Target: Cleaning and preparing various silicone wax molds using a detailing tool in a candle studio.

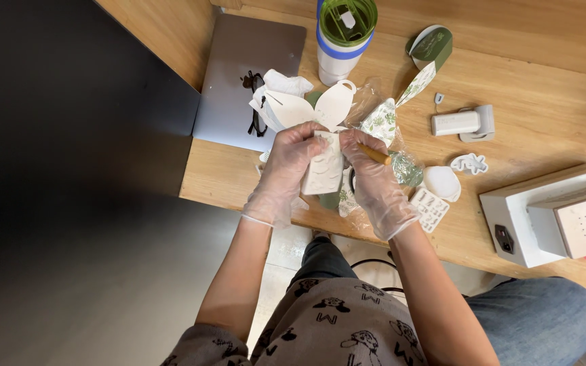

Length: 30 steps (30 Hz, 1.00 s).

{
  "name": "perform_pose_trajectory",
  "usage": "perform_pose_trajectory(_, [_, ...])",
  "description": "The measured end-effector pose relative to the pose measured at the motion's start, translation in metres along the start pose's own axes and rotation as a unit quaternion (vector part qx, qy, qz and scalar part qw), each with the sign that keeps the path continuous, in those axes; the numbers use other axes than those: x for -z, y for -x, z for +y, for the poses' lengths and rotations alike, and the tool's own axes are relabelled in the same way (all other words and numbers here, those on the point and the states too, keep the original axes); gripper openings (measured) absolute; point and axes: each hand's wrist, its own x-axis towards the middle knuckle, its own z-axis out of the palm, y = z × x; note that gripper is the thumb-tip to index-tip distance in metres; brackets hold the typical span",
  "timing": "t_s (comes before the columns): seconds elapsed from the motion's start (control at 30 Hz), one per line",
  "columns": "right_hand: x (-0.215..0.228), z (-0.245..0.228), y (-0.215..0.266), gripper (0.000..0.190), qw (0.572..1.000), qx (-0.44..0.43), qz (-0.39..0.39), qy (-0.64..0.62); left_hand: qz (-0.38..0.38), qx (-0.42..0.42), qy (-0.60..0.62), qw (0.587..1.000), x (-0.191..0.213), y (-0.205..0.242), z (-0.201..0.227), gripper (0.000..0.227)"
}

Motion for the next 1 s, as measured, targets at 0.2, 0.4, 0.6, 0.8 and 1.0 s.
perform_pose_trajectory(0.2, [-0.004,0.023,-0.011,0.03,0.999,0.001,0.019,-0.046,0.01,-0.012,0.039,0.999,0.004,-0.012,-0.017,0.014])
perform_pose_trajectory(0.4, [-0.015,-0.012,-0.009,0.022,0.989,-0.148,0.002,0.003,-0.007,0.011,0.063,0.998,0.027,-0.025,-0.045,0.011])
perform_pose_trajectory(0.6, [-0.024,0.005,-0.023,0.048,0.95,-0.256,0.068,-0.163,0.006,-0.001,0.066,0.998,0.038,-0.026,-0.06,0.016])
perform_pose_trajectory(0.8, [-0.028,0.01,-0.036,0.046,0.958,-0.263,0.057,-0.102,-0.009,0.003,0.12,0.993,0.012,-0.022,-0.024,0.021])
perform_pose_trajectory(1.0, [-0.036,0.052,-0.054,0.04,0.967,-0.215,0.089,-0.104,0.038,0.021,0.095,0.994,0.037,-0.042,-0.073,0.02])
